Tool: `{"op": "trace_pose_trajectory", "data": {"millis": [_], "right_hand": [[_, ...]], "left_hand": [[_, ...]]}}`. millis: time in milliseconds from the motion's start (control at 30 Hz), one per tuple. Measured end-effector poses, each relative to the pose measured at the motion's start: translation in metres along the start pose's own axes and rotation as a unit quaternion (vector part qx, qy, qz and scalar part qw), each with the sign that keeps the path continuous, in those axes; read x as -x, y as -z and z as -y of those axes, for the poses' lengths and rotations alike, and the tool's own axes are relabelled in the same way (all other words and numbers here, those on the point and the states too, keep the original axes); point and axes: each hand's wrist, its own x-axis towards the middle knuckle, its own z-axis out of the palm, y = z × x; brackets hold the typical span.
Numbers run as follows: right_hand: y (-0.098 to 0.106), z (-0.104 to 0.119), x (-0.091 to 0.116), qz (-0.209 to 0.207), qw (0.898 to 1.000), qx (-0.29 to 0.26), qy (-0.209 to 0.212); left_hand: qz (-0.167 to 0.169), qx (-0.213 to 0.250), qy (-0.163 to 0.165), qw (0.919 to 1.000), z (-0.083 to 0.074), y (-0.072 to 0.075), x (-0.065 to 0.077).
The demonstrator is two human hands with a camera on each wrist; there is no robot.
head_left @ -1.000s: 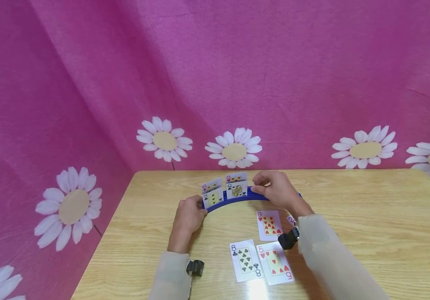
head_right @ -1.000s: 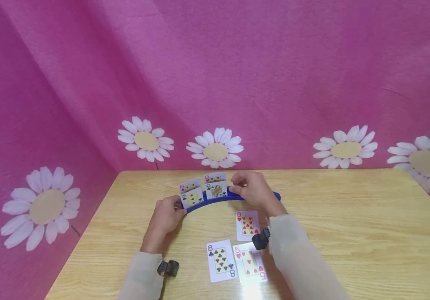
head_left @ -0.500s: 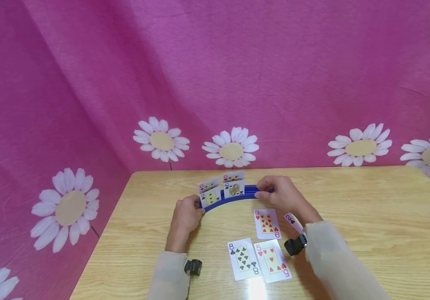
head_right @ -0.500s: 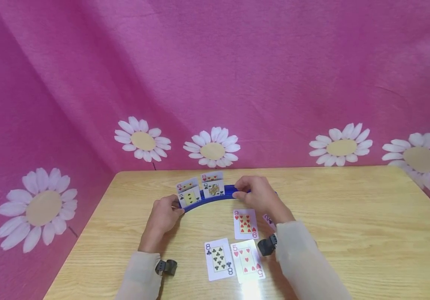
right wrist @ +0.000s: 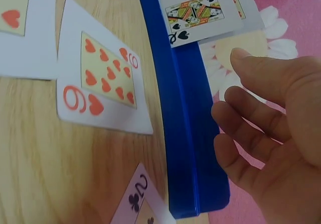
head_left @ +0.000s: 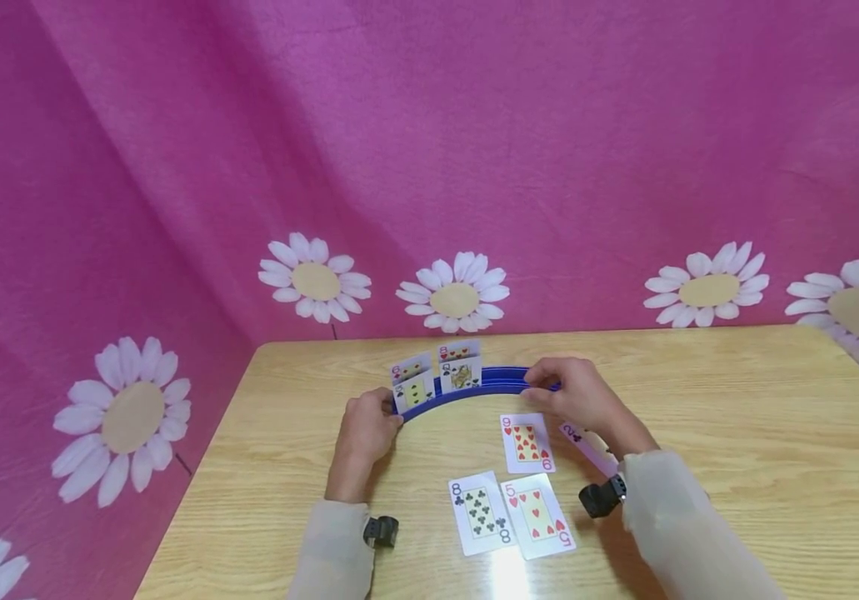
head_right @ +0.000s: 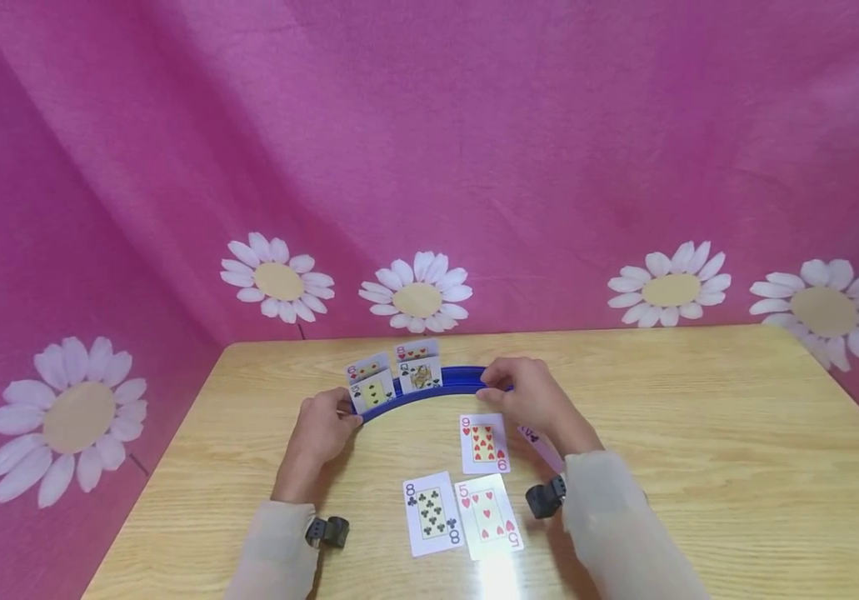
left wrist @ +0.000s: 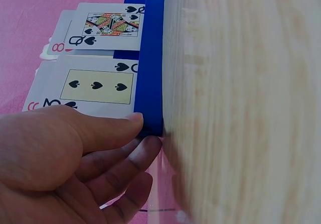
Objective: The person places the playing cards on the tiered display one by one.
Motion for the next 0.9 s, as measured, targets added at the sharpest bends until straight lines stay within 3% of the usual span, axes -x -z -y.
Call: {"op": "trace_pose_trajectory", "data": {"millis": [200,900], "right_hand": [[0.004,-0.006,0.007,0.004,1.000,0.004,-0.018],[0.019,-0.026,0.026,-0.013,1.000,0.018,-0.013]], "left_hand": [[0.000,0.002,-0.001,1.0000,0.001,0.000,0.000],[-0.002,0.001,-0.004,1.0000,-0.001,-0.001,0.000]]}}
